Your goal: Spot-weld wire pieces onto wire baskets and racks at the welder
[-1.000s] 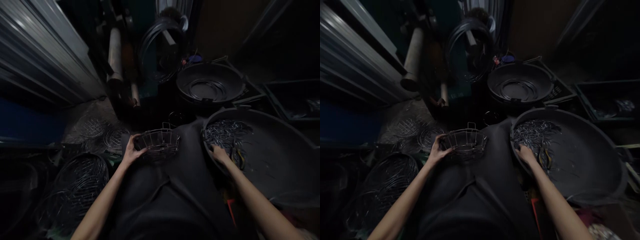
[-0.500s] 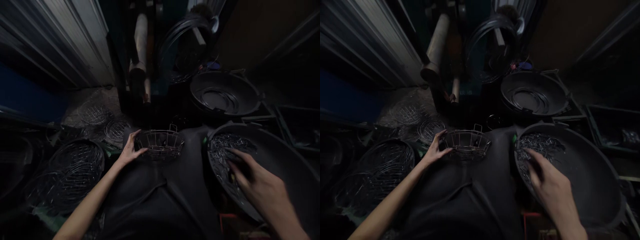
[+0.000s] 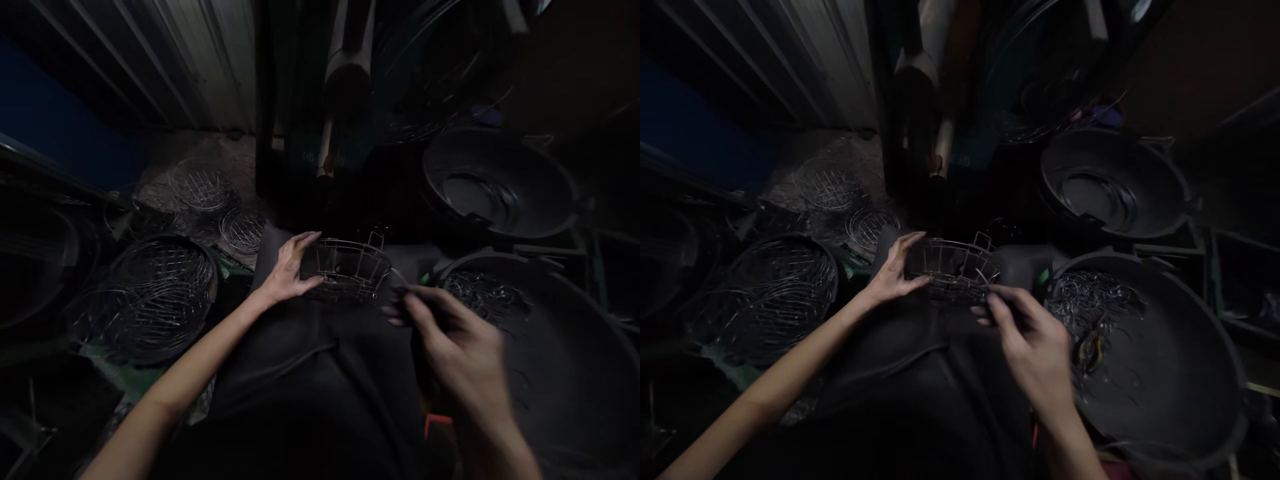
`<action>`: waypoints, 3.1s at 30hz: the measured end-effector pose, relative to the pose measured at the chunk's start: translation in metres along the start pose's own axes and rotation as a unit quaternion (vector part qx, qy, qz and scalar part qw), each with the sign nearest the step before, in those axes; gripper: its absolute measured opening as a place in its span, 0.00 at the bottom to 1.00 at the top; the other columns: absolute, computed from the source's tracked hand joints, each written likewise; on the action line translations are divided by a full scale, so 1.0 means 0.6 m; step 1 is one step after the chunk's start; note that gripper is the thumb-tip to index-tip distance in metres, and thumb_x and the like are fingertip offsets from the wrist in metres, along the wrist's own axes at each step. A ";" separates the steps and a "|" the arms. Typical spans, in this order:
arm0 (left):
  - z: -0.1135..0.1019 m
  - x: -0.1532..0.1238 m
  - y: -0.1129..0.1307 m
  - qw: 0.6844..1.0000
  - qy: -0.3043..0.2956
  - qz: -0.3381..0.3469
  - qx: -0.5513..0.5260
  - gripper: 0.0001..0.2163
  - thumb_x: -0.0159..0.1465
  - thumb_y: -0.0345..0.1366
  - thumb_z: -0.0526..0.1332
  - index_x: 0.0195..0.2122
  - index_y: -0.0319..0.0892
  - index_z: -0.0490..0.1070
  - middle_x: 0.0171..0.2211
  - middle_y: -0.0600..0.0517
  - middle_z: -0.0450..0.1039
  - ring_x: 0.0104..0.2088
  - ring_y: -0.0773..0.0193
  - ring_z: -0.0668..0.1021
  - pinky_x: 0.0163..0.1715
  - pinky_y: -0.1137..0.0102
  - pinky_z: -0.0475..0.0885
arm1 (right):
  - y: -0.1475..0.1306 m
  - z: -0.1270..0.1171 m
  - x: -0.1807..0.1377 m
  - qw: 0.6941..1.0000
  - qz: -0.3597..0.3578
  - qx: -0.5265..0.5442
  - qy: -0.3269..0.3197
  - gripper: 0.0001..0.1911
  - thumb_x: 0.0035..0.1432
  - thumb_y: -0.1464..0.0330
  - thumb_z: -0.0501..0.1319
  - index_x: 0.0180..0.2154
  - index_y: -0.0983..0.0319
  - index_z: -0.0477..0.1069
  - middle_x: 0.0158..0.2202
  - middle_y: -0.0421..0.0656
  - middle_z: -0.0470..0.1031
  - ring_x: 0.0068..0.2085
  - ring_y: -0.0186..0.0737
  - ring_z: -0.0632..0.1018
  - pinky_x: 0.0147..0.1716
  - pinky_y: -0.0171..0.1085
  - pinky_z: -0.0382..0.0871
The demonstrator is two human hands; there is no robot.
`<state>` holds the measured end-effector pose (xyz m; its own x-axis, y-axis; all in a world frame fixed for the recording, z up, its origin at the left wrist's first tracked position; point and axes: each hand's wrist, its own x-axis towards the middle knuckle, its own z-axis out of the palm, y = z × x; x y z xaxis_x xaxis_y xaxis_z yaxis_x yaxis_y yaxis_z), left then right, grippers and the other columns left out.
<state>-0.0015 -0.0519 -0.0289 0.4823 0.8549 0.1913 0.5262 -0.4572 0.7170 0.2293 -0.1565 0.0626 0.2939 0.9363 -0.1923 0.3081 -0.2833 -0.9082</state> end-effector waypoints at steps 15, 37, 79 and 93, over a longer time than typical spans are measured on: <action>-0.026 0.043 0.010 1.000 -0.018 0.021 0.000 0.28 0.50 0.34 0.65 0.53 0.43 0.60 0.45 0.49 0.68 0.46 0.55 0.71 0.48 0.62 0.63 | 0.013 0.129 0.101 0.996 -0.017 0.082 -0.021 0.15 0.54 0.55 0.60 0.32 0.62 0.69 0.29 0.41 0.75 0.27 0.37 0.77 0.29 0.36 0.74; -0.070 0.135 -0.062 0.989 0.109 0.088 0.045 0.28 0.52 0.34 0.62 0.55 0.46 0.59 0.42 0.49 0.64 0.45 0.55 0.68 0.49 0.59 0.59 | -0.025 0.188 0.215 0.970 -0.239 0.028 0.040 0.11 0.59 0.61 0.57 0.30 0.61 0.68 0.24 0.37 0.69 0.26 0.34 0.70 0.28 0.33 0.65; -0.086 0.162 -0.129 0.973 0.135 0.124 0.138 0.34 0.53 0.39 0.66 0.60 0.47 0.53 0.52 0.46 0.60 0.54 0.50 0.63 0.58 0.54 0.52 | -0.023 0.193 0.252 0.963 -0.253 0.072 0.053 0.11 0.59 0.61 0.58 0.39 0.61 0.72 0.33 0.40 0.75 0.28 0.35 0.76 0.31 0.35 0.70; -0.072 0.093 -0.099 0.986 0.157 0.048 -0.015 0.23 0.50 0.33 0.64 0.49 0.42 0.62 0.39 0.51 0.66 0.40 0.62 0.72 0.42 0.66 0.70 | 0.380 -0.138 0.148 0.888 0.266 -0.373 0.049 0.16 0.47 0.63 0.58 0.37 0.65 0.73 0.32 0.54 0.77 0.40 0.55 0.78 0.42 0.47 0.70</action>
<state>-0.0361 0.0332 -0.0319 0.2859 0.8441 0.4536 0.4661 -0.5361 0.7038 0.4004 -0.1551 -0.1309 0.6432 0.6165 -0.4541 0.6047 -0.7728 -0.1927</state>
